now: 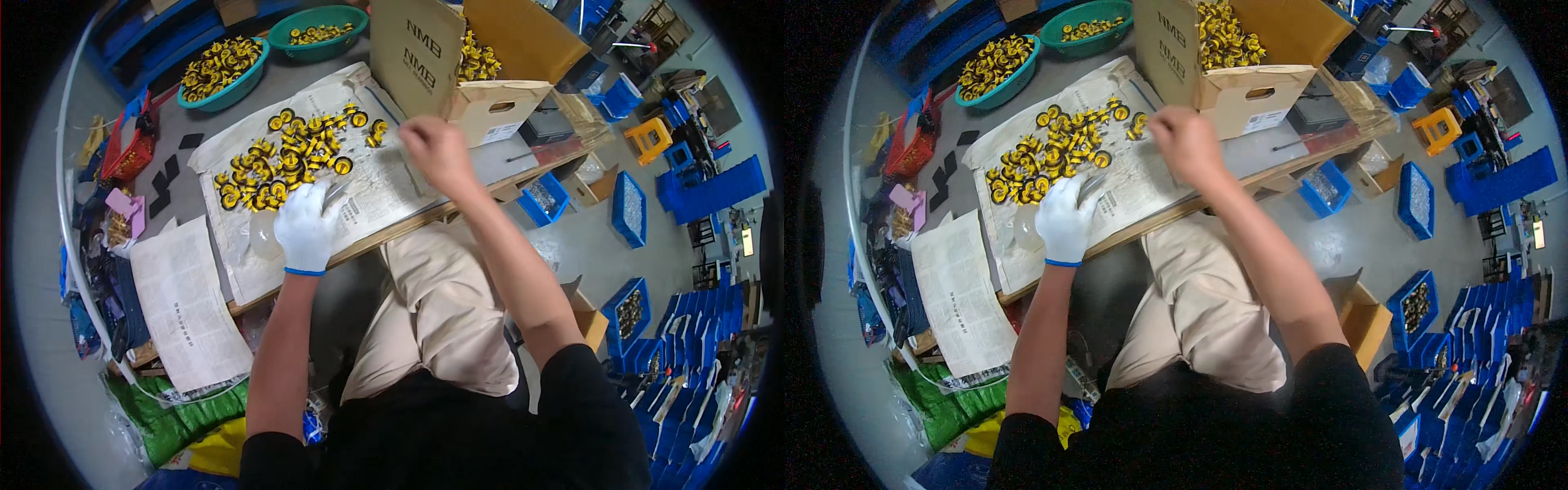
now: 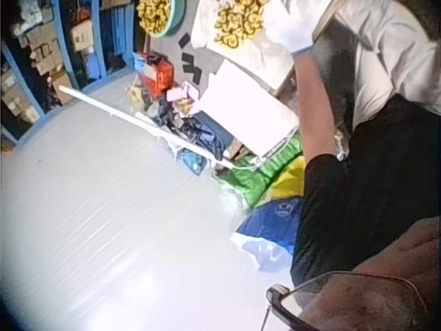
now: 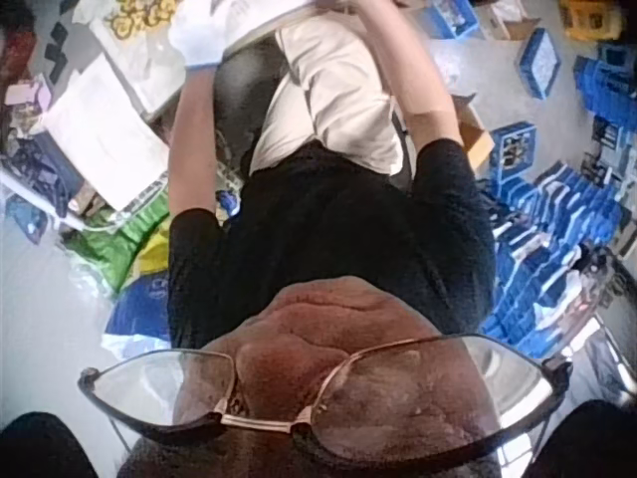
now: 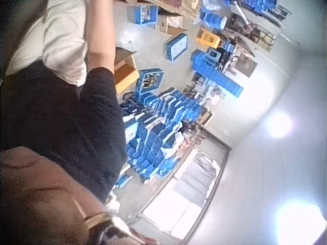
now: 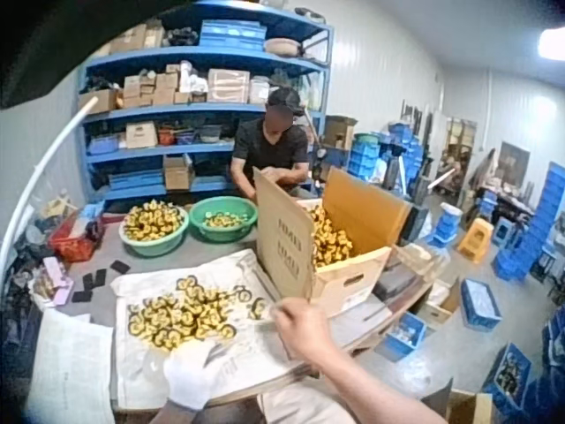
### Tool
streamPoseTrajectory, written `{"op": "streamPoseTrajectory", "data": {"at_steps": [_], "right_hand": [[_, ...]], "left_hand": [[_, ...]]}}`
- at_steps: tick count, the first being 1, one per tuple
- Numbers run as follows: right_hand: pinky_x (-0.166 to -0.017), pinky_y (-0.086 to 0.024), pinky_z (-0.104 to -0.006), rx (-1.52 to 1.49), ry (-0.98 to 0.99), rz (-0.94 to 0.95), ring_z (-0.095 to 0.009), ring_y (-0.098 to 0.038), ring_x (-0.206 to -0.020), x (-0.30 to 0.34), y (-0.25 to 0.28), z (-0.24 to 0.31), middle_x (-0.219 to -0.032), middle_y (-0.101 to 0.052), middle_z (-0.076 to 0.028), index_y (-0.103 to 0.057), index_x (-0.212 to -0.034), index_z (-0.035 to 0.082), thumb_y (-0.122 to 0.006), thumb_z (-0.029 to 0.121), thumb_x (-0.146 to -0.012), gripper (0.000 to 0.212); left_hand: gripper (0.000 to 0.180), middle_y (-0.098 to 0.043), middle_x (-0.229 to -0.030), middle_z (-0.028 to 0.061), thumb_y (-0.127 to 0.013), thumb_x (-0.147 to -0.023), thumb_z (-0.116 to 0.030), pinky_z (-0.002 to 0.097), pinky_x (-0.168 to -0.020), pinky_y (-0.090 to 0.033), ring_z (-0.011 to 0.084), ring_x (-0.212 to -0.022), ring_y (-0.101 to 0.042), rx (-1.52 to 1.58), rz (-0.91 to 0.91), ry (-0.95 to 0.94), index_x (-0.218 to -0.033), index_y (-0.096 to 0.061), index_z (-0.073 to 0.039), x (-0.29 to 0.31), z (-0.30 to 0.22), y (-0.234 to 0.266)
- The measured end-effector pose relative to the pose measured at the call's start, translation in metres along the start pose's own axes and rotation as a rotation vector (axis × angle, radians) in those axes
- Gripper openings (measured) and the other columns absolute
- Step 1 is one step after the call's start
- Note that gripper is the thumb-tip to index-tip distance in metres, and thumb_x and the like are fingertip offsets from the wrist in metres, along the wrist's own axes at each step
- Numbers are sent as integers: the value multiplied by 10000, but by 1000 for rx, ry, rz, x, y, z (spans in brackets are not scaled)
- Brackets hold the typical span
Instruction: The person sorts small yellow and black mechanical parts by hand at a workbench, inspecting them one by one.
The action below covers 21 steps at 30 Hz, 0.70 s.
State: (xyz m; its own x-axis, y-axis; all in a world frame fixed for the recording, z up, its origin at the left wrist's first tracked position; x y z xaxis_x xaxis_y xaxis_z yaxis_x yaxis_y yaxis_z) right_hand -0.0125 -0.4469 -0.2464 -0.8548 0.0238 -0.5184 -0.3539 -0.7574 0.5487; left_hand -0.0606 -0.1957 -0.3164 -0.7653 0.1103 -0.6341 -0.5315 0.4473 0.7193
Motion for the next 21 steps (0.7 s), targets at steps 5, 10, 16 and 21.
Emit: {"op": "streamPoseTrajectory", "data": {"at_steps": [5,10,16,21], "right_hand": [[-817,-565,-510,307,-37,83,-402,-710,-898,-10,-65,-32,-948,-744,-199,-720,-1069,39,-685,93,-887,194],[-799,-567,-498,333,27,45,-393,-711,-876,-12,-72,-45,-938,-742,-187,-711,-996,34,-716,120,-878,147],[-811,-555,-518,222,19,51,-434,-694,-878,-10,-72,-41,-908,-719,-227,-674,-904,19,-667,124,-891,106],[-834,-557,-497,195,29,-33,-400,-698,-923,-6,-76,-52,-1002,-728,-192,-706,-1126,71,-648,93,-898,237]], "left_hand": [[409,-701,-1017,28,-819,-807,-417,400,-804,-549,245,-944,-680,-26,-86,-69,-1113,-741,-158,1,-2,5],[383,-699,-977,54,-818,-811,-399,412,-769,-548,271,-899,-690,12,-102,-78,-1082,-741,-139,-4,-9,11],[357,-700,-975,84,-838,-813,-347,406,-768,-549,302,-897,-689,22,-28,-48,-1085,-745,-134,-5,-8,9],[358,-702,-977,85,-832,-817,-362,407,-757,-554,302,-890,-696,3,-12,-65,-1081,-747,-135,-9,-13,7]]}}
Point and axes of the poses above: each hand's wrist, its own x-axis away from the middle knuckle, its own y-axis out of the back of the hand, z = x × y, the point moved 3 cm from there along -x, towards the middle knuckle
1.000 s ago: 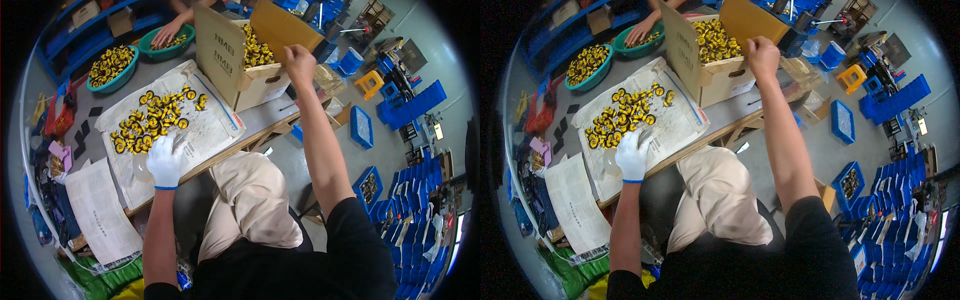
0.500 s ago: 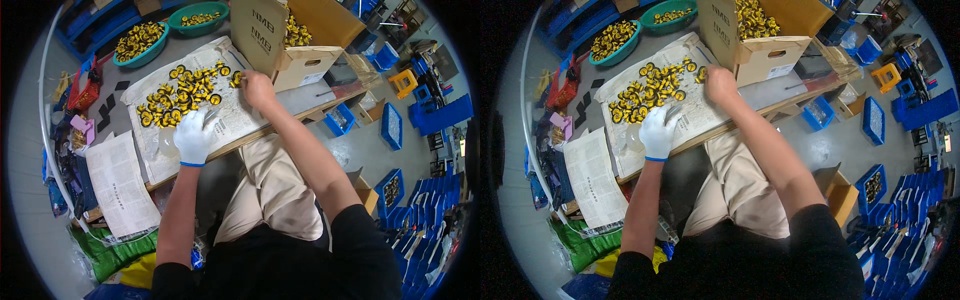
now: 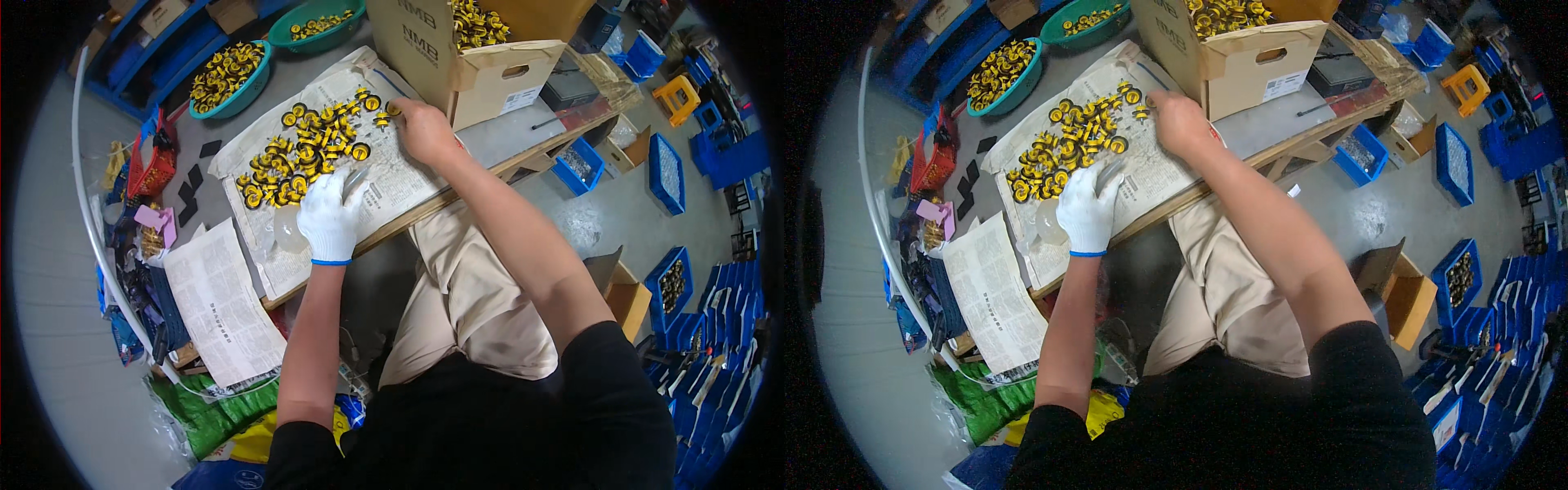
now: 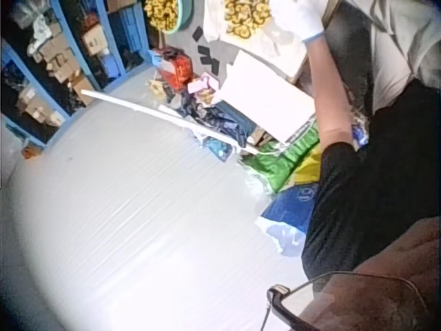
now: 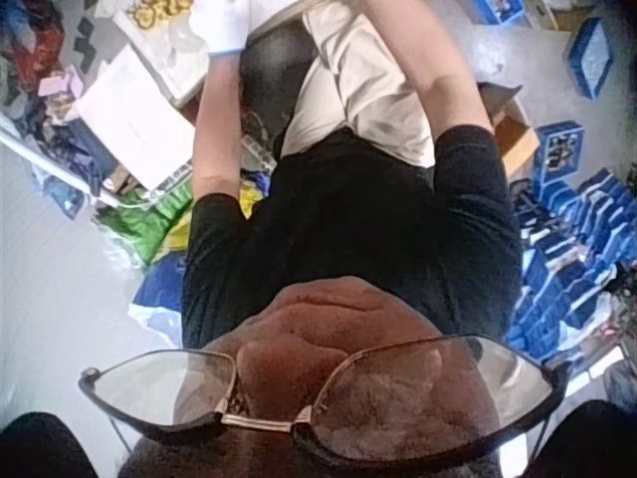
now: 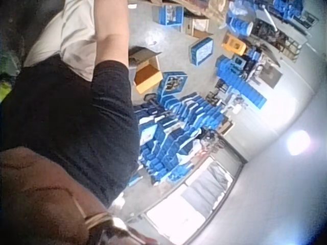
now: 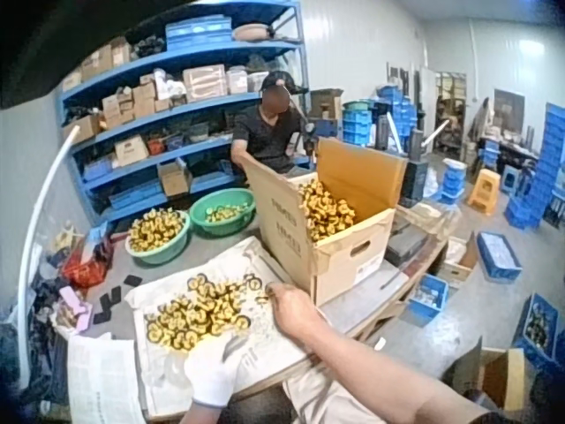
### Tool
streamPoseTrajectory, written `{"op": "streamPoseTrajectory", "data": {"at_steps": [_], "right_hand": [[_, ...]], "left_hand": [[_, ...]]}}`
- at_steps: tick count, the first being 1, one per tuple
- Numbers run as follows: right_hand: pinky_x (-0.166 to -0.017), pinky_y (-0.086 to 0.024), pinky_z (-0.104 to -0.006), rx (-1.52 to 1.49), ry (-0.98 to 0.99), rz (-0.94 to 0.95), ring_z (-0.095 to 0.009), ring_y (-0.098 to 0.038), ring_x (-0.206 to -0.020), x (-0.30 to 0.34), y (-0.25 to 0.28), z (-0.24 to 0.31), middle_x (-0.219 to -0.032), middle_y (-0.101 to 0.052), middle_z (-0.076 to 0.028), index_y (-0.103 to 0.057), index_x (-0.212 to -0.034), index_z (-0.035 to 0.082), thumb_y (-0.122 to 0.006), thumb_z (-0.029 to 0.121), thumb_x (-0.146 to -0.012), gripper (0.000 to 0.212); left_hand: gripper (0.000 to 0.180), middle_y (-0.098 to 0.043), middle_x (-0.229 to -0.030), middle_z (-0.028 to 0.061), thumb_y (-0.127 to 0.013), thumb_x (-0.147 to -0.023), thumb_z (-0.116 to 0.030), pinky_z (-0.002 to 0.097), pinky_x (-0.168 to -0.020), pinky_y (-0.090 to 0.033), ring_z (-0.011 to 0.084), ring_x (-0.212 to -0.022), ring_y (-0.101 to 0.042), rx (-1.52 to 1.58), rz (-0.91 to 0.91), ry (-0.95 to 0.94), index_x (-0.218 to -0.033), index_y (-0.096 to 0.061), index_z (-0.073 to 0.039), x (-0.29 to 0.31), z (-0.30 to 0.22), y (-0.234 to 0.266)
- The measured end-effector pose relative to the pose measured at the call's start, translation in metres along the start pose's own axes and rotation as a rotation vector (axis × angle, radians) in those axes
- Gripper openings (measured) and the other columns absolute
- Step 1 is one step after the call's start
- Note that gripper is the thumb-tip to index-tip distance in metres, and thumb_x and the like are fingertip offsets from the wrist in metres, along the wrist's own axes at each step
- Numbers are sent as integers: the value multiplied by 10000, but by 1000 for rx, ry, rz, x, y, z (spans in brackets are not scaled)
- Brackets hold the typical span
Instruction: The person sorts small yellow and black mechanical parts by hand at a workbench, inspecting them one by one.
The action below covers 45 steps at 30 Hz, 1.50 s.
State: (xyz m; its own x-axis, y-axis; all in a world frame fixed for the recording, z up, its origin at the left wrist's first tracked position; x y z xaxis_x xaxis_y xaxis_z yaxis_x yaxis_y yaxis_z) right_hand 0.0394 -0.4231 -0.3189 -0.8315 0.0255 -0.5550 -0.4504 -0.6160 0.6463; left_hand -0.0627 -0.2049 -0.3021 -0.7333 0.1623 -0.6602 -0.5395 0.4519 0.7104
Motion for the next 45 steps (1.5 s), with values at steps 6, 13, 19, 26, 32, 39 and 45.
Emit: {"op": "streamPoseTrajectory", "data": {"at_steps": [6,13,19,26,32,39,45], "right_hand": [[-908,-537,-508,39,-7,217,-410,-685,-1028,4,-3,16,-1109,-710,-224,-696,-1188,99,-581,51,-888,324],[-845,-546,-518,-89,-102,104,-421,-689,-942,9,10,20,-1019,-716,-221,-686,-1078,62,-629,94,-878,210],[-813,-553,-515,-65,-60,78,-410,-694,-903,7,6,10,-959,-725,-197,-707,-935,52,-662,132,-876,108],[-807,-551,-512,-68,-54,62,-415,-689,-887,8,9,13,-940,-721,-197,-711,-905,49,-653,131,-881,103],[-643,-559,-387,-540,-486,289,-276,-689,-700,22,8,15,-815,-712,-125,-700,-909,31,-637,103,-948,103],[-563,-527,-271,-1340,-979,520,-147,-613,-631,37,4,13,-790,-650,-65,-655,-1027,-8,-611,72,-1026,91],[-581,-540,-278,-1376,-1040,588,-169,-615,-663,39,1,18,-827,-644,-75,-633,-1077,-23,-580,66,-1045,108]], "left_hand": [[352,-711,-988,86,-835,-817,-359,407,-762,-556,300,-892,-702,-23,10,6,-1074,-748,-135,2,2,5],[349,-712,-984,83,-835,-818,-364,405,-770,-553,300,-892,-702,-18,3,16,-1074,-750,-143,2,2,4],[348,-708,-972,78,-833,-822,-362,408,-766,-550,298,-886,-701,-17,25,24,-1078,-751,-142,0,-2,5],[328,-705,-952,78,-826,-829,-344,407,-759,-549,297,-879,-698,-2,16,18,-1083,-756,-150,1,-2,4],[364,-699,-945,85,-838,-817,-306,407,-759,-546,291,-870,-690,61,-118,-44,-1125,-753,-132,5,4,6],[423,-700,-975,86,-849,-800,-312,391,-769,-551,288,-893,-693,123,-73,4,-1165,-742,-126,4,6,8],[411,-701,-995,75,-822,-802,-327,387,-823,-542,282,-933,-685,102,-70,23,-1158,-743,-138,6,5,7]]}}
Point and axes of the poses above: each hand's wrist, its own x-axis away from the middle knuckle, its own y-axis out of the back of the hand, z = x × y, the point moved 3 cm from there along -x, towards the middle knuckle
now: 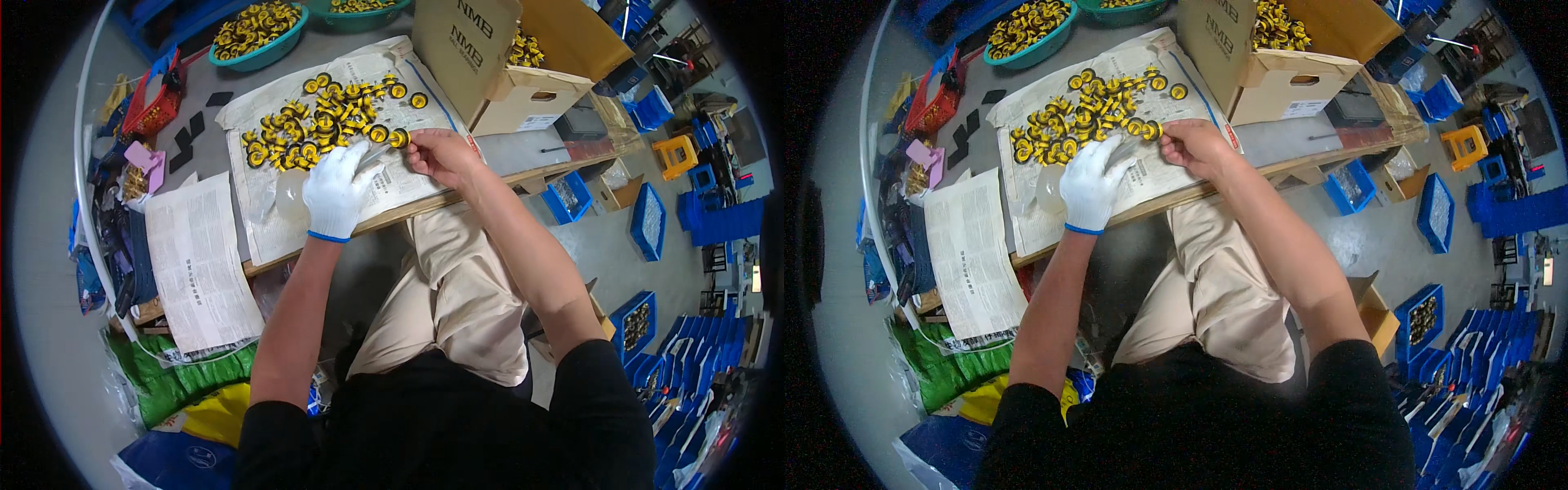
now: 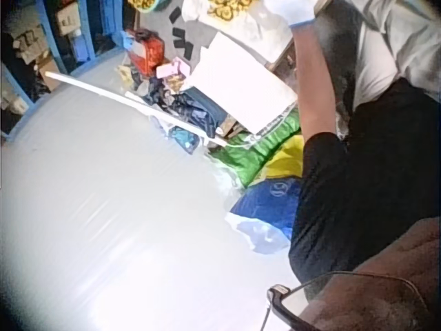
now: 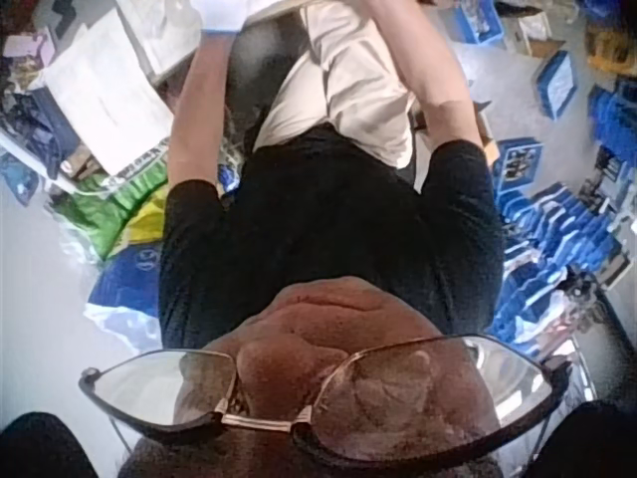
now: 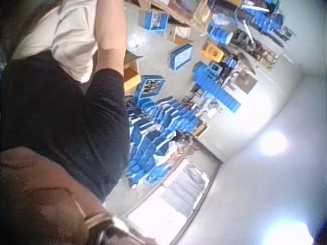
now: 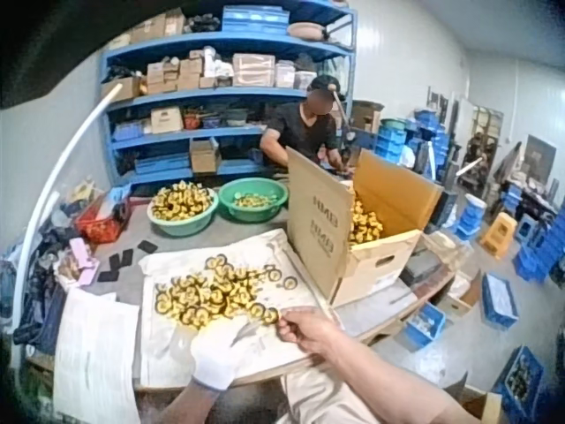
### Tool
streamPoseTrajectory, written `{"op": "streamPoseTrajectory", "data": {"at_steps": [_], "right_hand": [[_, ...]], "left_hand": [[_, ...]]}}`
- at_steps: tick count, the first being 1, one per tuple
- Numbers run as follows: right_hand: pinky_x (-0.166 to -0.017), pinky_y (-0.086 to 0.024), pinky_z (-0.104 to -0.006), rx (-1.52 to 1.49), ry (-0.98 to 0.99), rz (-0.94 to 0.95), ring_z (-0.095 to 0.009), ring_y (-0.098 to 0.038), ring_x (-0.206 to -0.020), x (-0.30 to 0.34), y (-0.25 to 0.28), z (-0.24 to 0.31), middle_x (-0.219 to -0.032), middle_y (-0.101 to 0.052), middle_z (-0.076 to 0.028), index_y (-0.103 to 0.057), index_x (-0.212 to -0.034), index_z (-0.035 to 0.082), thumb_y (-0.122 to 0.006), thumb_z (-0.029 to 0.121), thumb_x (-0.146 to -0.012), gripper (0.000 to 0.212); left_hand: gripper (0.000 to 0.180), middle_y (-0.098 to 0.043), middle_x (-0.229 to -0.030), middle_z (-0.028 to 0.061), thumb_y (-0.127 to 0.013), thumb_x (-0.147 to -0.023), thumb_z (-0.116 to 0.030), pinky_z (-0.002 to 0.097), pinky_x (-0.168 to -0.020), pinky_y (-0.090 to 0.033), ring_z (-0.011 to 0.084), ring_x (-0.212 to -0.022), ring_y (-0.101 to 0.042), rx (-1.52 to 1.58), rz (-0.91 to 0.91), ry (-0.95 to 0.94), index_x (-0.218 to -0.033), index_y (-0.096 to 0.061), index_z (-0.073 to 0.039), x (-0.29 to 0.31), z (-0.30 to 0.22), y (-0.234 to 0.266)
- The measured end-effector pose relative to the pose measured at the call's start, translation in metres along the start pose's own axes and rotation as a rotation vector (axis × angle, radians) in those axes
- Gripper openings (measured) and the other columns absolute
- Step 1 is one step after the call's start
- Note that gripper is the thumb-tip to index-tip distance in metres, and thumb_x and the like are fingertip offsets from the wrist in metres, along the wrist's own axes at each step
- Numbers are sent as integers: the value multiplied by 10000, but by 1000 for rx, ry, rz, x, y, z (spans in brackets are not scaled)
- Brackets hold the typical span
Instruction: The person sorts small yellow and black mechanical parts by hand at a workbench, inspecting them one by one.
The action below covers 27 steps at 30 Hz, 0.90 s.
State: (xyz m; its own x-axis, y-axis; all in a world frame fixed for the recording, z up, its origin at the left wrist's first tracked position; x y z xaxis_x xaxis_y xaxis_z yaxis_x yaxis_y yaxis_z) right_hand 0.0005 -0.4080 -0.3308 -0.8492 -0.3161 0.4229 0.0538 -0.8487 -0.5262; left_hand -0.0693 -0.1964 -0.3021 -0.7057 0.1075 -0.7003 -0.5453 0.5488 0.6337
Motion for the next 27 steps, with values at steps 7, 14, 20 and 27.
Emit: {"op": "streamPoseTrajectory", "data": {"at_steps": [7,14,20,27], "right_hand": [[-620,-530,-286,83,-3,15,-174,-582,-703,4,-9,-3,-839,-618,-72,-605,-1061,-13,-545,80,-1064,111],[-587,-543,-282,12,-28,72,-174,-611,-654,3,-8,-4,-813,-638,-76,-621,-1041,-20,-568,73,-1054,108],[-543,-472,-266,6,-53,93,-162,-562,-651,6,-12,-4,-791,-609,-65,-609,-998,-4,-532,80,-1066,132],[-506,-397,-252,42,-41,62,-147,-508,-629,8,-15,-3,-772,-581,-55,-593,-946,13,-511,90,-1075,172]], "left_hand": [[383,-697,-995,69,-815,-805,-316,390,-806,-545,278,-932,-686,-1,16,-5,-1143,-742,-151,1,1,-2],[354,-688,-974,63,-812,-803,-316,404,-772,-549,278,-911,-686,-30,-17,-48,-1112,-743,-158,3,4,-5],[306,-682,-966,18,-789,-811,-350,397,-726,-555,247,-876,-678,-51,-31,-62,-1085,-755,-217,5,7,-8],[295,-682,-962,23,-787,-813,-348,399,-728,-556,249,-873,-679,-45,8,-34,-1069,-755,-206,5,7,-8]]}}
Point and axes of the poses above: each hand's wrist, its own x-axis away from the middle knuckle, its own y-axis out of the back of the hand, z = x × y, the point moved 3 cm from there along -x, towards the middle knuckle
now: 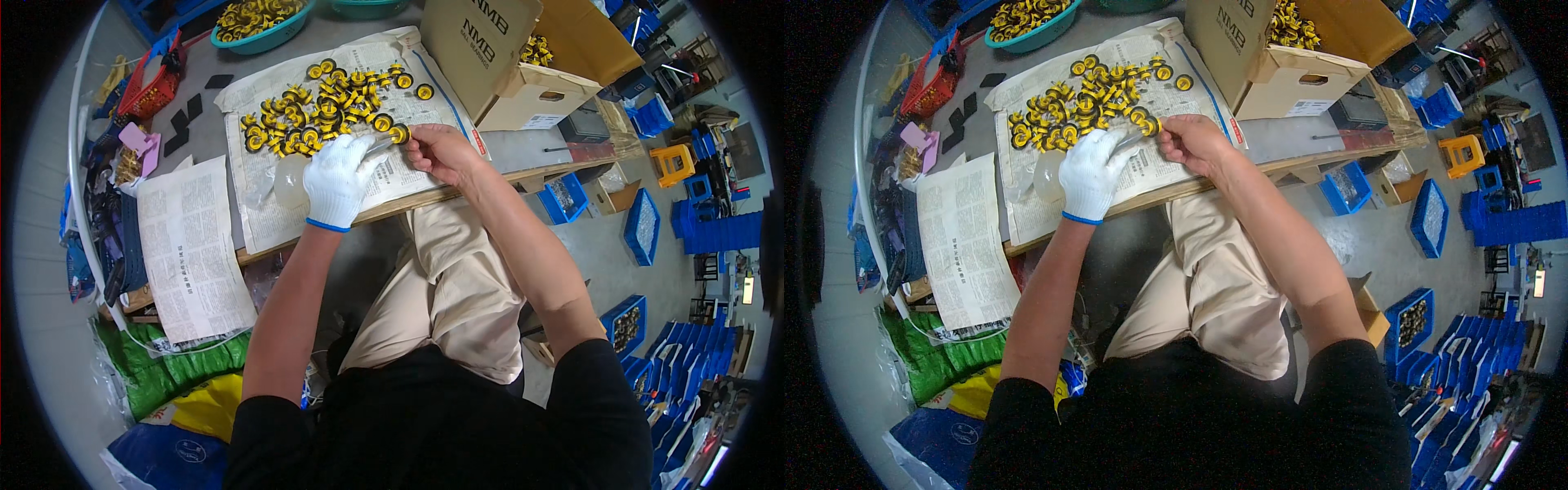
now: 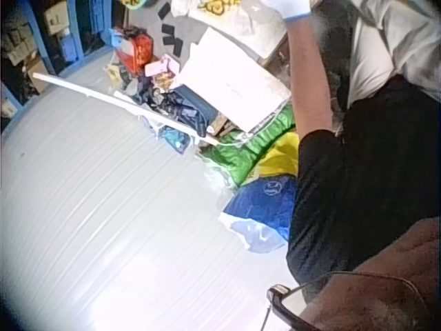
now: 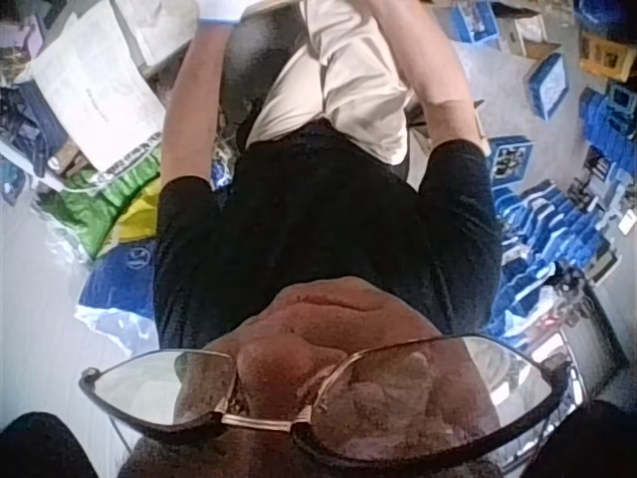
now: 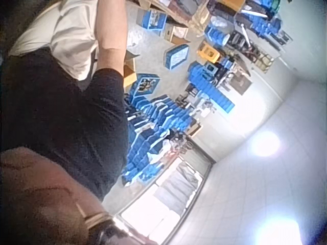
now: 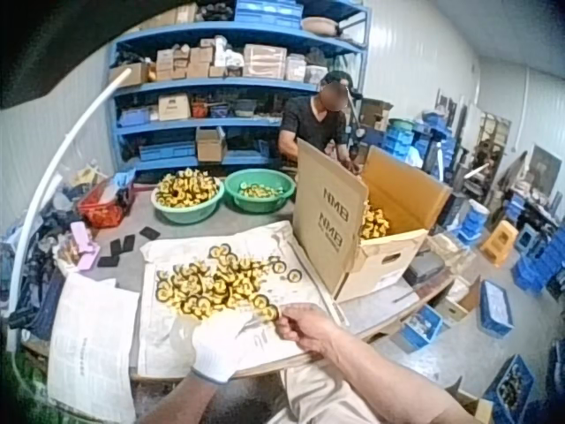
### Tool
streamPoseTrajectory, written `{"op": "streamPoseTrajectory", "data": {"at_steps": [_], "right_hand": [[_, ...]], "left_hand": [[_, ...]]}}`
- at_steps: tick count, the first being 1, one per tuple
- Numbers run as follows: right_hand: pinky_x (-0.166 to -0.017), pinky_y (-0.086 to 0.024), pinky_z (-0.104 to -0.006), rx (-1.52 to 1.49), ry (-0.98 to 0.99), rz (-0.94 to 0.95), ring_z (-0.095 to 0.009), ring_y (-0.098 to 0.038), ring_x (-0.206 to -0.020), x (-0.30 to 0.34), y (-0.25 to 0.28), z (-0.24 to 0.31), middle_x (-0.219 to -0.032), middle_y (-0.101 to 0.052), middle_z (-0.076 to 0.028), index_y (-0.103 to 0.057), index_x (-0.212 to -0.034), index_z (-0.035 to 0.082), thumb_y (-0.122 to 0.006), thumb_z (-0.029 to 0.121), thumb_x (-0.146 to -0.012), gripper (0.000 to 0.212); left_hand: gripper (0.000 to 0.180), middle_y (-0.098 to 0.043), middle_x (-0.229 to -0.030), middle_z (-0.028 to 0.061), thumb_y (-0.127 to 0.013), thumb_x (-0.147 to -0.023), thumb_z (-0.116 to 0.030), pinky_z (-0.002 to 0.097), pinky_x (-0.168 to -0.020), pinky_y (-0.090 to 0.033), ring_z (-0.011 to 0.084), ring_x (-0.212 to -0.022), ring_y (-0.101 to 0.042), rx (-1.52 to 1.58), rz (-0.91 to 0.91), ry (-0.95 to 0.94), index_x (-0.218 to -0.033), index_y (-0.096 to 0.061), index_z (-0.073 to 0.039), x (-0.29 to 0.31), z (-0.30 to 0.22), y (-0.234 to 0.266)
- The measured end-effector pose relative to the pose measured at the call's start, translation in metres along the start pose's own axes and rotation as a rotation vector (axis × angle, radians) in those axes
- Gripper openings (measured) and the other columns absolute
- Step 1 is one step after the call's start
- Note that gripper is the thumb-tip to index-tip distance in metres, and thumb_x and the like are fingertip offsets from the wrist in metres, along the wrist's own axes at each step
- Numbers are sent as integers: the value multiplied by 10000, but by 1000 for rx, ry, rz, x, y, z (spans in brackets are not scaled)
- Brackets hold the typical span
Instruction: The person sorts small yellow and black mechanical parts by hand at a workbench, inspecting them one by one.
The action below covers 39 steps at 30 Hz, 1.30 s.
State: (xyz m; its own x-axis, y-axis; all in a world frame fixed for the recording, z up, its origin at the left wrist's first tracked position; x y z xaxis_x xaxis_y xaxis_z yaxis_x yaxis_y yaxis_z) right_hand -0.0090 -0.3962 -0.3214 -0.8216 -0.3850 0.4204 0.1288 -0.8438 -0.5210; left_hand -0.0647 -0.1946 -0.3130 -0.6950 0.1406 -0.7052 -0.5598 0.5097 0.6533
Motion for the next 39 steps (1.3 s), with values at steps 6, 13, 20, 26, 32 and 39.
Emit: {"op": "streamPoseTrajectory", "data": {"at_steps": [6,13,20,26,32,39], "right_hand": [[-473,-336,-251,17,7,28,-130,-452,-602,-1,1,0,-746,-549,-42,-576,-916,19,-506,104,-1083,200],[-466,-331,-236,50,-13,33,-115,-442,-597,1,1,0,-759,-539,-34,-568,-956,32,-501,147,-1101,197],[-467,-328,-230,32,-9,85,-106,-437,-590,1,1,1,-756,-535,-31,-568,-953,28,-504,144,-1102,199],[-465,-321,-243,57,27,64,-109,-445,-576,5,1,4,-721,-535,-21,-569,-879,33,-533,128,-1084,229],[-530,-466,-328,767,298,-212,-193,-603,-593,-1,13,8,-674,-650,-77,-683,-824,5,-683,236,-995,287],[-734,-550,-421,1359,779,-578,-337,-705,-749,3,8,24,-846,-727,-174,-726,-967,39,-723,288,-922,252]], "left_hand": [[288,-682,-960,27,-782,-821,-353,402,-734,-556,253,-872,-678,7,-44,-26,-1061,-752,-197,0,0,1],[286,-671,-942,31,-780,-821,-365,408,-723,-552,258,-854,-671,12,-8,0,-1040,-745,-184,0,0,0],[331,-680,-951,36,-782,-828,-368,414,-727,-554,263,-869,-679,-19,-13,23,-1104,-747,-187,-1,1,1],[406,-726,-1031,78,-781,-862,-389,413,-796,-552,303,-936,-703,5,-1,238,-1186,-741,-147,-8,0,8],[363,-719,-990,69,-795,-849,-361,402,-782,-551,284,-915,-702,-10,19,179,-1147,-757,-156,-7,-3,7],[357,-713,-973,67,-806,-837,-344,400,-771,-548,278,-900,-697,-37,14,135,-1133,-759,-150,-7,2,6]]}}
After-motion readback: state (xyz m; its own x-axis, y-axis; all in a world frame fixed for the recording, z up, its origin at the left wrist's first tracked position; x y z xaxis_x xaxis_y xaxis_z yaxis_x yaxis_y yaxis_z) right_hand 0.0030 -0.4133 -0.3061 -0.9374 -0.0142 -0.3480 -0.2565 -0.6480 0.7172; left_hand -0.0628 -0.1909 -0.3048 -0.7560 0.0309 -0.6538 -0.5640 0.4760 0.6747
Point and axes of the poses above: each hand's wrist, its own x-axis away from the middle knuckle, its own y-axis out of the back of the hand, z = x × y, the point moved 3 cm from there along -x, towards the middle knuckle
